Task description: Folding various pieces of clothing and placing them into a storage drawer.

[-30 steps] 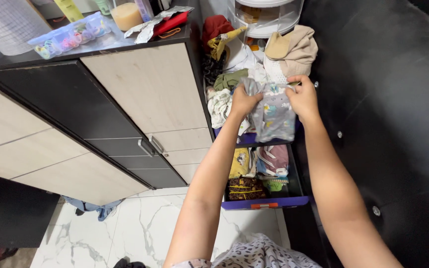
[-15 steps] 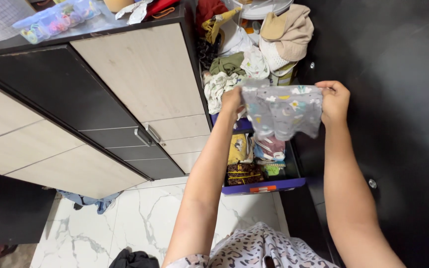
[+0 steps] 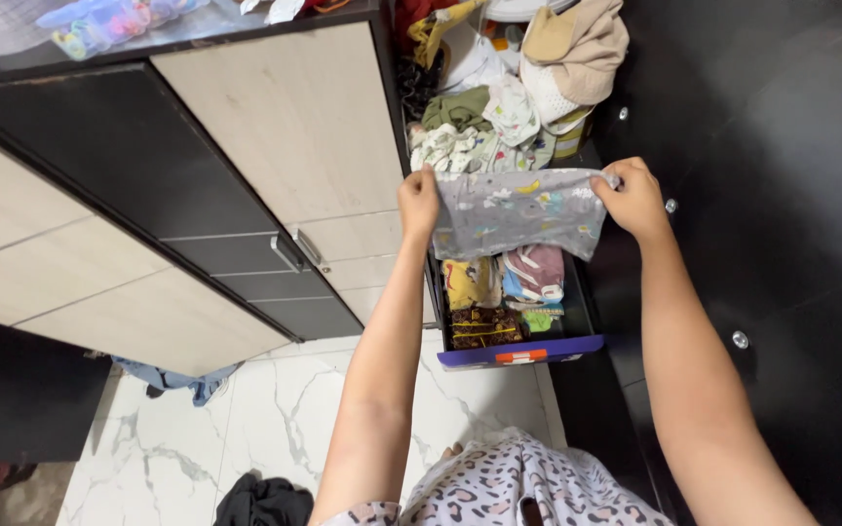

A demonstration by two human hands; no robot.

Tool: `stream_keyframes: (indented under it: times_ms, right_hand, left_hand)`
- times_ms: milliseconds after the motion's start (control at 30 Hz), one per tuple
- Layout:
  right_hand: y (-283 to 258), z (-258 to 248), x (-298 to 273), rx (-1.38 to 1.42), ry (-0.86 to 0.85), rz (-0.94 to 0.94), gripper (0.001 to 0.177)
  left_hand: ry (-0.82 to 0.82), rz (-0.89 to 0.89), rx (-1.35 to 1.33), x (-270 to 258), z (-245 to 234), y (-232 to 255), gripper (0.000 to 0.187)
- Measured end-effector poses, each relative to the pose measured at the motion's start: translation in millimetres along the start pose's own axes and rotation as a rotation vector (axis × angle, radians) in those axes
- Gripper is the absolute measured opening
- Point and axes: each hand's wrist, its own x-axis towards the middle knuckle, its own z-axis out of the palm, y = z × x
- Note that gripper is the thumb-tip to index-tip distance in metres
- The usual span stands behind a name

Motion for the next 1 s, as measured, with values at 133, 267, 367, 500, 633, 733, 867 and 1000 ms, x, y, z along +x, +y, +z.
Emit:
stream_keyframes:
  times_ms: [133,267,367,500,633,733,867,1000]
  right_hand:
    - [-53.3,19.5,0.5,-0.314,-0.098,0.227,0.034]
    - [-73.3,63.6,-10.3,-0.308,-0.207,0.202,0.040]
    - [-73.4,80.2,-12.7,0.085,-0.379,0.351,0.043]
    - [-69.0,74.3,-26.5,0.840,-0.533,0.411,0.048]
    - [-36.8,90.4,-55.4,0.673,-0.331,0.196,0.061]
    - [-8.4,109.7,-82.5,0.704,-0.275,0.422,0.063]
    - [27.4,133.9,-114.3,1.121,-0.373,0.922,0.055]
    - [50.9,148.7,-117.3,1.087,-0.504,0.865,0.056]
  left_hand:
    - [-0.053,-0.037,0.255,-33.4,6.3,44.3,0.063]
    - [-0.430,-0.053,0.085,-77.7,31.9,63.5,0.095]
    - [-0.596,-0.062,-0.124,-95.4,31.2,74.1,0.093]
    - [-0.655,-0.171,-0.430,-100.6,25.3,72.0,0.082]
    - [-0.597,-0.266,-0.452,-106.8,35.0,51.9,0.075]
    - [-0.538,-0.379,-0.640,-110.5,41.7,39.4,0.067]
    - [-0.412,-0.508,-0.799,-116.5,43.1,25.1,0.056]
    - [-0.143,-0.662,-0.710,-130.4,45.6,-26.5,0.053]
